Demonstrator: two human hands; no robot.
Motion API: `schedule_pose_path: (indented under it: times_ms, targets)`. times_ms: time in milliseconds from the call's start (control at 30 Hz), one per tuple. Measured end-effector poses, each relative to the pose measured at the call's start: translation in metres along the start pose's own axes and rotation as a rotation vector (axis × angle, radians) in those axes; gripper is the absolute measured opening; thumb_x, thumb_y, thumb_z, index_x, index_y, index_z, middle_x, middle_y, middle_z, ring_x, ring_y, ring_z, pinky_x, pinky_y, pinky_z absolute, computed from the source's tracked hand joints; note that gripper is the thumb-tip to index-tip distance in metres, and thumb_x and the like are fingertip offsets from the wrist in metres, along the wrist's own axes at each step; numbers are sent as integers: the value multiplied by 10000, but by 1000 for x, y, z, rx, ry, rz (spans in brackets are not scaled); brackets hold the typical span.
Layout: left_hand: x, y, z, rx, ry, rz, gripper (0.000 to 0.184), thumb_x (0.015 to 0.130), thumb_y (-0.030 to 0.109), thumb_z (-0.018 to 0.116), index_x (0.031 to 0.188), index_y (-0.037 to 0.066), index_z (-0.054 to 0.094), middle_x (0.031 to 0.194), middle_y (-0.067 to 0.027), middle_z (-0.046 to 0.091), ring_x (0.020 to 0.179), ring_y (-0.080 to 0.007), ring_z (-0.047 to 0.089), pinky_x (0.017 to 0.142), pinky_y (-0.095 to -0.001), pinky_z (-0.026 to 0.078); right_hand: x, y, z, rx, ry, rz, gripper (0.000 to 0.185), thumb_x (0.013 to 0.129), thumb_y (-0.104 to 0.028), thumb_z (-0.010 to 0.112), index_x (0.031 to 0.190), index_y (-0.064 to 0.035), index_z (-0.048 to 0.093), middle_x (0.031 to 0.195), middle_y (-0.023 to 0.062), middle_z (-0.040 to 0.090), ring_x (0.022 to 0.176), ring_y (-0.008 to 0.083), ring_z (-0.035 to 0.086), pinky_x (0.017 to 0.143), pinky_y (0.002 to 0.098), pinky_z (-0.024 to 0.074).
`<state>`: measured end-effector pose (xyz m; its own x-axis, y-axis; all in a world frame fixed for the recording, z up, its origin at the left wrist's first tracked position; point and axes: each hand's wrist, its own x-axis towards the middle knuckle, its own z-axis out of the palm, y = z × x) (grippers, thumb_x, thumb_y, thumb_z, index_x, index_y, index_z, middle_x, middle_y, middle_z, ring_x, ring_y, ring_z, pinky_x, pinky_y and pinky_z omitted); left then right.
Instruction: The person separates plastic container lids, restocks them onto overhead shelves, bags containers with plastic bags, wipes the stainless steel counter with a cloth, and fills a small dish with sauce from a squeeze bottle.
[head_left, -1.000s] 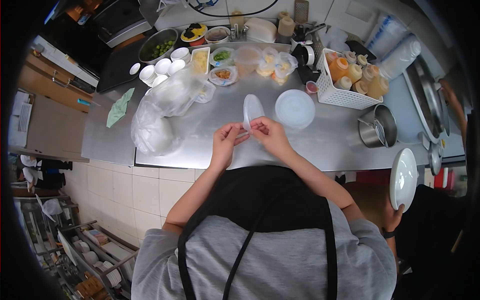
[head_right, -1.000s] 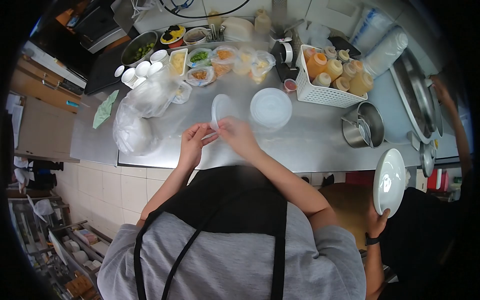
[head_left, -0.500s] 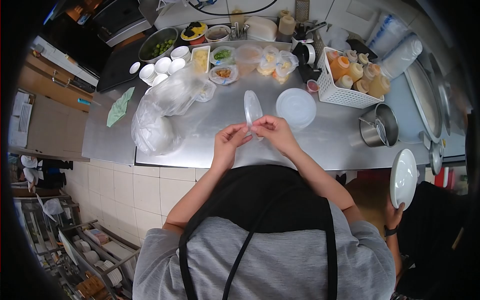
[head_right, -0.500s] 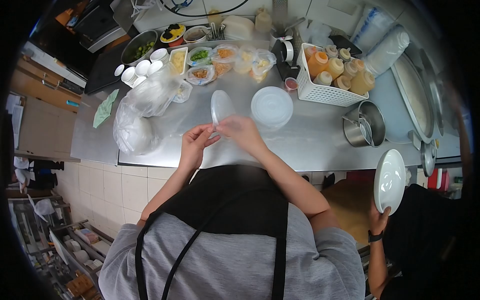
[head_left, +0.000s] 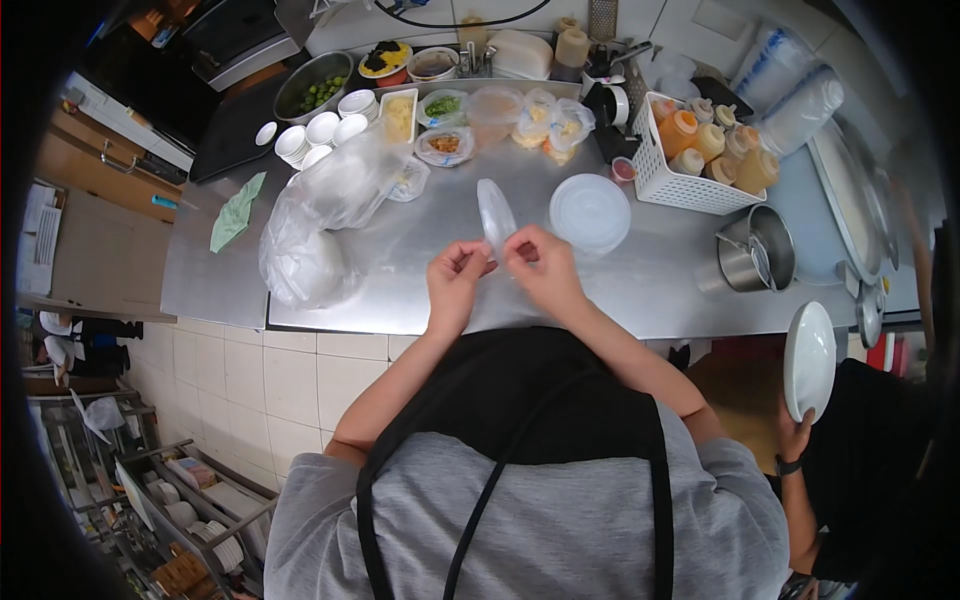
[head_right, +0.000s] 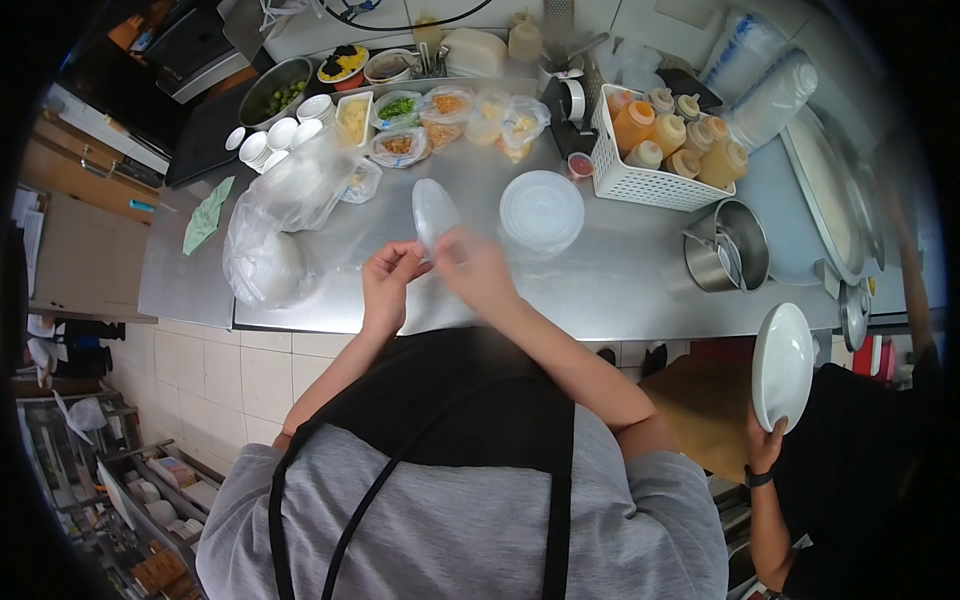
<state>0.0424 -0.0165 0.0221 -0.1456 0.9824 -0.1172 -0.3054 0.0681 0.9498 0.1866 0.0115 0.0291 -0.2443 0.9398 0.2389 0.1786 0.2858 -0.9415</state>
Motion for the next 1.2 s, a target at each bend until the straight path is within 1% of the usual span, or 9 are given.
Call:
schedule_pose_path:
  times_ms: [67, 233, 300, 333, 400, 600, 733, 1067, 1200]
  targets:
    - [6, 1, -10, 40, 41, 0, 130, 862, 114, 550, 873, -4, 604, 835, -57, 618, 796, -124, 591, 762, -311, 510, 9, 10, -18, -31, 100, 118, 86, 741, -32, 592, 821, -14, 565, 747, 89, 600, 696, 172, 599, 635, 275, 469]
    - [19, 12, -41, -53, 147, -11, 153, 858, 117, 558, 899, -28, 578, 839, -75, 604, 784, -137, 590, 775, -306, 506, 36, -9, -98, 190, 294, -52, 61, 744, 26, 580, 773, -25, 563, 747, 92, 602, 649, 141, 565, 631, 219, 449]
    - [20, 15, -42, -52, 160, -8, 158, 857, 115, 558, 898, -36, 574, 835, -77, 604, 780, -142, 591, 780, -308, 505, 37, -25, -111, -372, 419, -306, 111, 712, 42, 581, 778, -41, 550, 749, 89, 577, 663, 171, 551, 626, 253, 447]
    - [20, 15, -42, -45, 163, -9, 146, 862, 116, 546, 891, -24, 575, 848, -74, 606, 791, -135, 589, 787, -308, 500, 35, -19, -113, -374, 421, -306, 111, 712, 42, 581, 778, -41, 550, 749, 89, 577, 663, 171, 551, 626, 253, 447]
    - [19, 14, -41, -40, 164, -8, 136, 867, 116, 534, 884, -12, 577, 862, -71, 608, 802, -129, 587, 795, -308, 496, 27, 7, -113, -938, 206, -523, 152, 674, 10, 588, 804, -51, 536, 764, 86, 551, 724, 220, 551, 661, 330, 441]
    - [16, -13, -50, 24, 141, 10, 102, 853, 119, 550, 817, 25, 562, 765, -37, 572, 726, -130, 571, 716, -285, 489, -24, 86, -87, -1443, -234, -310, 146, 716, -135, 494, 797, -43, 573, 760, 101, 582, 749, 237, 569, 671, 397, 437]
    - [16, -20, -46, -58, 152, -60, 76, 836, 60, 553, 859, -6, 583, 784, -64, 607, 716, -141, 591, 672, -280, 510, -22, 84, -82, -1101, -187, -331, 119, 661, -89, 513, 761, -26, 521, 753, 128, 545, 717, 292, 545, 655, 411, 427]
    - [22, -15, -36, -108, 92, -63, 100, 846, 88, 558, 876, -6, 574, 824, -76, 607, 751, -153, 594, 693, -301, 519, -19, 66, -83, -1103, -244, -320, 238, 701, -94, 536, 931, -37, 558, 872, 88, 532, 821, 256, 525, 705, 365, 427]
    - [18, -14, -25, 0, 42, -31, 124, 852, 119, 572, 884, -1, 576, 823, -53, 598, 732, -113, 570, 672, -263, 504, 2, 26, -58, -514, -39, -205, 142, 795, -155, 576, 878, -44, 603, 807, 124, 556, 797, 288, 563, 678, 358, 449]
